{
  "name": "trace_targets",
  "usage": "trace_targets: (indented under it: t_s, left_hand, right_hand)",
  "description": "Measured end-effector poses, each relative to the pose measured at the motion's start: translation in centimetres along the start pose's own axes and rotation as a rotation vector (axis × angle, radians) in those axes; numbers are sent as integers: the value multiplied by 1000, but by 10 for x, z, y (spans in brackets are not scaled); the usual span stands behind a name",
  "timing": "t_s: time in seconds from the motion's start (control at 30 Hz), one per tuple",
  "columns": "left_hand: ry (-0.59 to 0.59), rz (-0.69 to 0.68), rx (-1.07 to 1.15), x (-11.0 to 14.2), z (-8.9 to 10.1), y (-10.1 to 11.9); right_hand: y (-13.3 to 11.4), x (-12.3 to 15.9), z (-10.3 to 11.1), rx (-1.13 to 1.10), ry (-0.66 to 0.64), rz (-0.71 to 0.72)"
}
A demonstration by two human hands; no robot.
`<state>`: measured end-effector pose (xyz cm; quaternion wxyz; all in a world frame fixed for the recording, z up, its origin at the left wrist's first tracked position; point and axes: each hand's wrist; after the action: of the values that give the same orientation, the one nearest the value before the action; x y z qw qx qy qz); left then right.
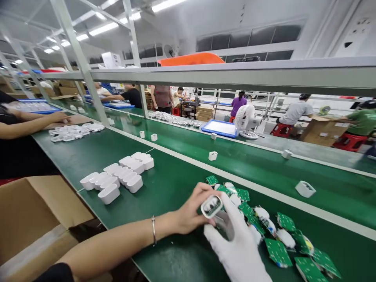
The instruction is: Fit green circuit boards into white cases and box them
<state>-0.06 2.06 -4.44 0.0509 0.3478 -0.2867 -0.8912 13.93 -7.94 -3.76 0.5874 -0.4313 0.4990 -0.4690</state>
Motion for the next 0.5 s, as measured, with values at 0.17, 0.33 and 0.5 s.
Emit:
trace_targets:
  t_s: [0.17,0.33,0.5]
  left_hand:
    - [160,-41,-78,3,16,-15]
    - [204,-59,-126,6,15,-16]
    - [135,62,-170,-5,30,-10]
  right_hand:
    - [-20,-31,-18,-49,-78,105]
    - [-18,-39,-24,317,80,312]
    - [-35,-71,-6,814,154,223]
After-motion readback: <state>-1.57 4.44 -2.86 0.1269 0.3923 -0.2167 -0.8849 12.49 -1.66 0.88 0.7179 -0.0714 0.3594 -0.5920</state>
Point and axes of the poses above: each hand's wrist, its own x-axis away from the middle knuckle, its own z-axis out of the back of the hand, y = z × x, and after that the axes turned 14 degrees about -y, right-handed
